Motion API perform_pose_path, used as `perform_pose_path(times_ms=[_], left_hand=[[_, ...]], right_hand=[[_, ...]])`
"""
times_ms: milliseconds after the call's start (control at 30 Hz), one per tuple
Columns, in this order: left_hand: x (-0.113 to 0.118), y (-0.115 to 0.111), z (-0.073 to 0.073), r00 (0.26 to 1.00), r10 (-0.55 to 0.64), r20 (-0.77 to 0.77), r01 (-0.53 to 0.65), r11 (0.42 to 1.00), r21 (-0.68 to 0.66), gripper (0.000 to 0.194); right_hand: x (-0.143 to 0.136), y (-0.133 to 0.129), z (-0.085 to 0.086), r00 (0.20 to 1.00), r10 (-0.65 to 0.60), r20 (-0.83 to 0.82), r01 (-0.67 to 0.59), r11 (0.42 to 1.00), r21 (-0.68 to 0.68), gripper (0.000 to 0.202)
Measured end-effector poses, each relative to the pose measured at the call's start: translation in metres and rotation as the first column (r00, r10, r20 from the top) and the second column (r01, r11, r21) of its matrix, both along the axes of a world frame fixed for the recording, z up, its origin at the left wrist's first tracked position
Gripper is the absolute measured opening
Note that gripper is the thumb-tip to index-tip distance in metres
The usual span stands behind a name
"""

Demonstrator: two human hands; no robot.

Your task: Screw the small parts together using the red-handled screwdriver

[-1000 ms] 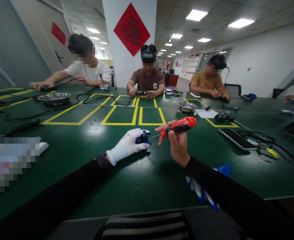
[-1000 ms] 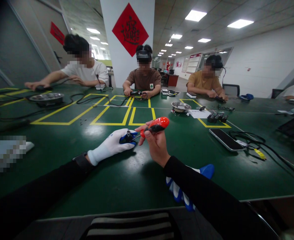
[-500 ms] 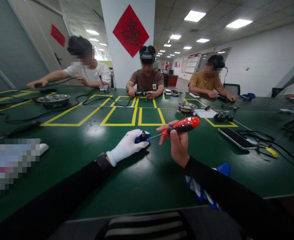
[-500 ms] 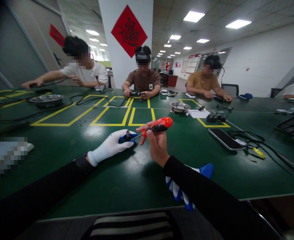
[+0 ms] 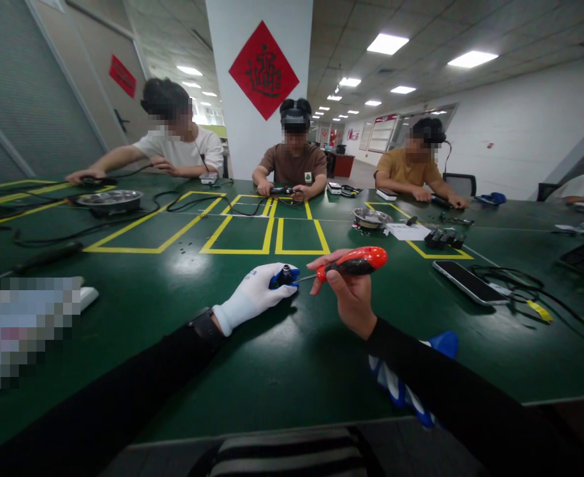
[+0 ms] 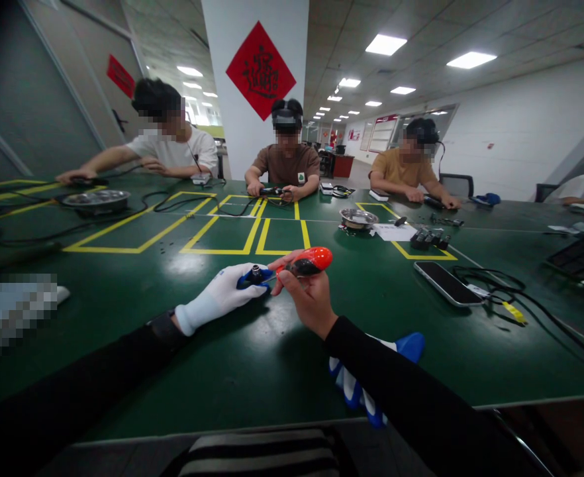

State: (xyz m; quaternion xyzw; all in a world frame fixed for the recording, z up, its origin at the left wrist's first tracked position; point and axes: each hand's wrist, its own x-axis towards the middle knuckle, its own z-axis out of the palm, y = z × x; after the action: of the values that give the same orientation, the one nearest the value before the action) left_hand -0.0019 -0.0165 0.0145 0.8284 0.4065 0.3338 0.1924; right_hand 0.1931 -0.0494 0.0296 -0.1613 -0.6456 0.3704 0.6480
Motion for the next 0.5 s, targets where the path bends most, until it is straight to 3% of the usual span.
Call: perform_pose_path(times_ms=[200, 400, 500], left_hand=[[-0.001, 0.0, 0.0, 1.0, 0.027, 0.012, -0.027, 1.0, -0.013, 0.033], [-0.001, 0.001, -0.002, 0.999, 0.012, 0.034, -0.013, 1.0, 0.006, 0.034], [-0.002, 0.002, -0.002, 0.999, 0.015, 0.034, -0.016, 1.0, 0.026, 0.033]], right_hand=[[0.001, 0.008, -0.004, 0.998, 0.012, 0.06, -0.007, 0.997, -0.081, 0.026], [0.007, 0.005, 0.003, 0.931, -0.297, 0.212, 0.271, 0.952, 0.143, 0.014], [0.005, 0.0, 0.006, 0.961, -0.17, 0.216, 0.155, 0.984, 0.088, 0.022]])
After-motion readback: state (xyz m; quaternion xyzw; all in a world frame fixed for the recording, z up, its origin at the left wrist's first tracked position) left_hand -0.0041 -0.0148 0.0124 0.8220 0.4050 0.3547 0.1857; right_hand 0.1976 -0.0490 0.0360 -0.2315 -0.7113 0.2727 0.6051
